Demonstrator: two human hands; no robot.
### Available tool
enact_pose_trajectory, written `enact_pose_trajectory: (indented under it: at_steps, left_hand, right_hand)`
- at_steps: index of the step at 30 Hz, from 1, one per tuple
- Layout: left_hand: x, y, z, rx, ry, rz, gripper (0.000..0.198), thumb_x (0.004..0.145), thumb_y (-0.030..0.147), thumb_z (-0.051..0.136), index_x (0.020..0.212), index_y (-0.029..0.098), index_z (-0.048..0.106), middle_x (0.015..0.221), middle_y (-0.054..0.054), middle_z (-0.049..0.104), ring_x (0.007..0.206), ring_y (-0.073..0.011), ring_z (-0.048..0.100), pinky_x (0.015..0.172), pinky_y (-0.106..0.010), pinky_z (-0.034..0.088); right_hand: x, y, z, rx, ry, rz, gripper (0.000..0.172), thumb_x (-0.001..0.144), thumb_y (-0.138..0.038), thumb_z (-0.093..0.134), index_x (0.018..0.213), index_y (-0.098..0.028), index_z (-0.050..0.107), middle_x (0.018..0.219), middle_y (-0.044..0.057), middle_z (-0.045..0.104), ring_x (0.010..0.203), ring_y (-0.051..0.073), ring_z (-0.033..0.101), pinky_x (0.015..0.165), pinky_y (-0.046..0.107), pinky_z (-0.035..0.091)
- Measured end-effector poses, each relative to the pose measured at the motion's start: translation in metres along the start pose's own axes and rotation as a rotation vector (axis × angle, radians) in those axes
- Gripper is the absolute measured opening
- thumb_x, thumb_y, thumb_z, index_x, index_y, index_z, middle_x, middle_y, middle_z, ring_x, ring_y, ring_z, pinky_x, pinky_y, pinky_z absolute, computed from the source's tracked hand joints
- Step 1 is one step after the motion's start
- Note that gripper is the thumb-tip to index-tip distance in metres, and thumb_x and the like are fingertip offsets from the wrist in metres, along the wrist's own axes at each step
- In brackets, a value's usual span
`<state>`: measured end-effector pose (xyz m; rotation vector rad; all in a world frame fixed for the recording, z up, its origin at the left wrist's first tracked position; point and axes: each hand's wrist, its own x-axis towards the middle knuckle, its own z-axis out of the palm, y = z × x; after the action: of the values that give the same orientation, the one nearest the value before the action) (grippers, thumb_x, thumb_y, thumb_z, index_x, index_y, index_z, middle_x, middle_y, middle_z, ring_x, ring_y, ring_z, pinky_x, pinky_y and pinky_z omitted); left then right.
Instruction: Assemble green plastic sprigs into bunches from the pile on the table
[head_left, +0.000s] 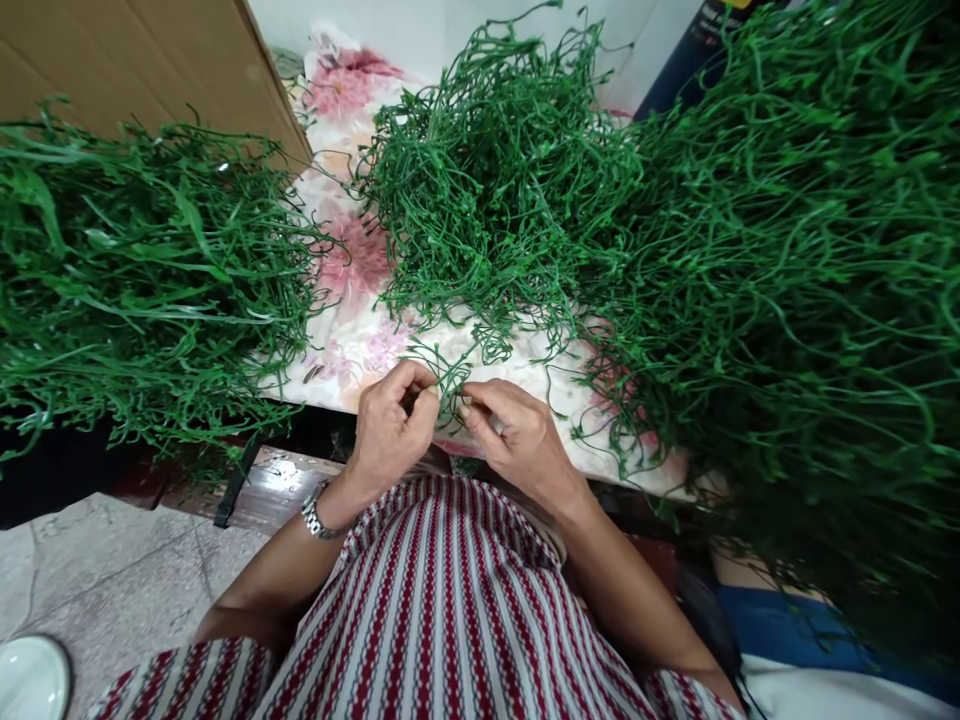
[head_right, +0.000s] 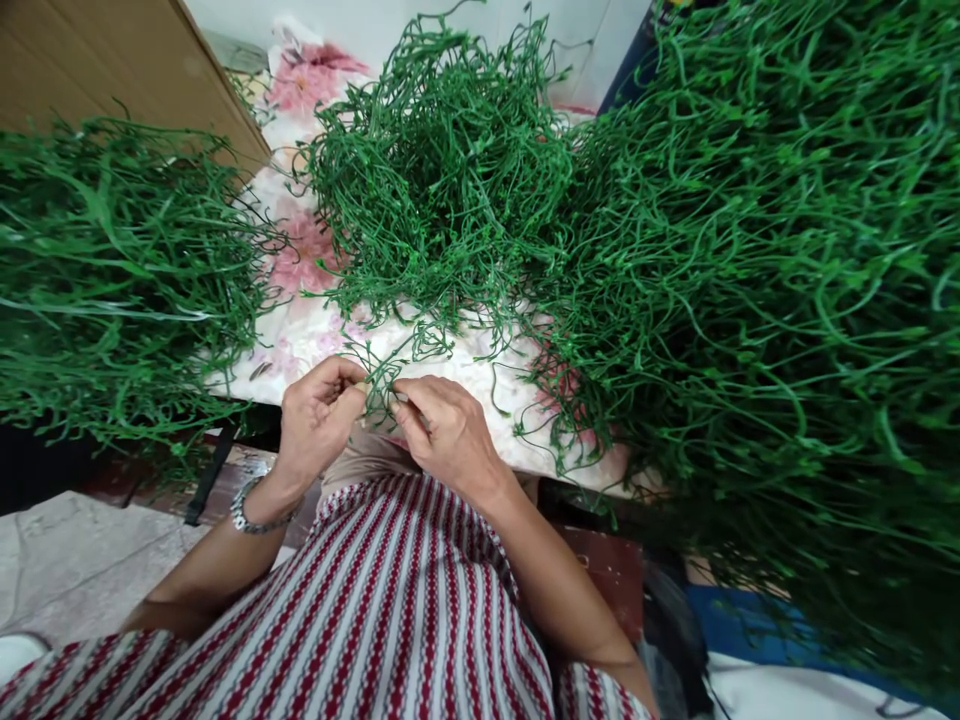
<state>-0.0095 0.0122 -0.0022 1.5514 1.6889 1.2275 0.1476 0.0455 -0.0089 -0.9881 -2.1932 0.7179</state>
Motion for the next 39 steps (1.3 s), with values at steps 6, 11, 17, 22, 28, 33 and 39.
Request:
enact_pose_trajectory:
  at_steps: [6, 11, 17, 22, 28, 33, 39]
  left_hand:
    - [-0.007, -0.005, 0.001, 0.174, 0.132, 0.157, 0.007, 0.076, 0.012, 0.052, 0.08, 0.015, 0.058, 0.062, 0.004, 0.054, 0.053, -0.0063, 0.047, 0.056, -0.018, 0.04]
    - [-0.005, -0.009, -0.001, 0.149, 0.004, 0.176, 0.012, 0.078, 0.018, 0.056, 0.087, 0.015, 0.062, 0.069, 0.0, 0.058, 0.061, -0.0093, 0.053, 0.06, -0.021, 0.043]
    - [0.001, -0.013, -0.004, 0.076, 0.002, 0.259, 0.007, 0.076, 0.013, 0.055, 0.078, 0.016, 0.061, 0.074, -0.003, 0.056, 0.075, -0.0134, 0.054, 0.067, -0.024, 0.044]
    - [0.001, -0.006, -0.009, -0.224, -0.177, -0.027, 0.008, 0.077, 0.021, 0.058, 0.073, 0.015, 0.06, 0.069, -0.001, 0.057, 0.064, -0.0108, 0.052, 0.061, -0.022, 0.042]
    - [-0.003, 0.001, -0.01, -0.308, -0.1, -0.083, 0.007, 0.075, 0.019, 0.061, 0.07, 0.015, 0.061, 0.064, 0.002, 0.056, 0.057, -0.0082, 0.049, 0.055, -0.019, 0.04]
    - [-0.005, 0.0, -0.007, -0.305, -0.011, 0.034, 0.009, 0.073, 0.014, 0.063, 0.081, 0.016, 0.064, 0.076, 0.0, 0.055, 0.066, -0.0082, 0.051, 0.055, -0.017, 0.04]
    - [-0.008, -0.005, -0.009, -0.525, -0.102, -0.158, 0.016, 0.073, 0.02, 0.065, 0.089, 0.017, 0.063, 0.071, 0.002, 0.052, 0.053, -0.0046, 0.045, 0.047, -0.016, 0.035]
  right_hand:
    - [0.002, 0.001, 0.003, -0.032, -0.084, 0.005, 0.018, 0.087, -0.021, 0.045, 0.095, -0.015, 0.06, 0.081, 0.006, 0.063, 0.075, 0.015, 0.057, 0.071, 0.026, 0.044]
    - [0.005, 0.0, 0.006, -0.028, -0.1, -0.015, 0.019, 0.089, -0.023, 0.043, 0.083, -0.015, 0.059, 0.072, 0.004, 0.058, 0.068, 0.013, 0.053, 0.064, 0.025, 0.042]
    - [0.005, 0.002, 0.007, 0.065, 0.023, 0.022, 0.023, 0.087, -0.026, 0.048, 0.105, -0.014, 0.055, 0.083, 0.006, 0.059, 0.077, 0.015, 0.055, 0.071, 0.028, 0.046]
    - [0.005, 0.005, 0.006, 0.198, 0.041, -0.053, 0.029, 0.084, -0.03, 0.053, 0.109, -0.016, 0.054, 0.096, 0.009, 0.057, 0.091, 0.018, 0.054, 0.079, 0.035, 0.047]
    - [0.006, 0.001, 0.007, 0.274, 0.018, -0.139, 0.036, 0.082, -0.032, 0.058, 0.114, -0.018, 0.052, 0.107, 0.009, 0.058, 0.101, 0.019, 0.052, 0.087, 0.037, 0.045]
    - [0.003, -0.004, 0.006, 0.159, 0.04, -0.036, 0.017, 0.084, -0.025, 0.052, 0.095, -0.016, 0.061, 0.08, 0.005, 0.06, 0.078, 0.017, 0.054, 0.075, 0.035, 0.045]
    - [0.003, -0.002, 0.004, 0.155, 0.107, -0.052, 0.016, 0.083, -0.023, 0.051, 0.091, -0.018, 0.064, 0.079, 0.004, 0.059, 0.079, 0.017, 0.052, 0.073, 0.034, 0.043]
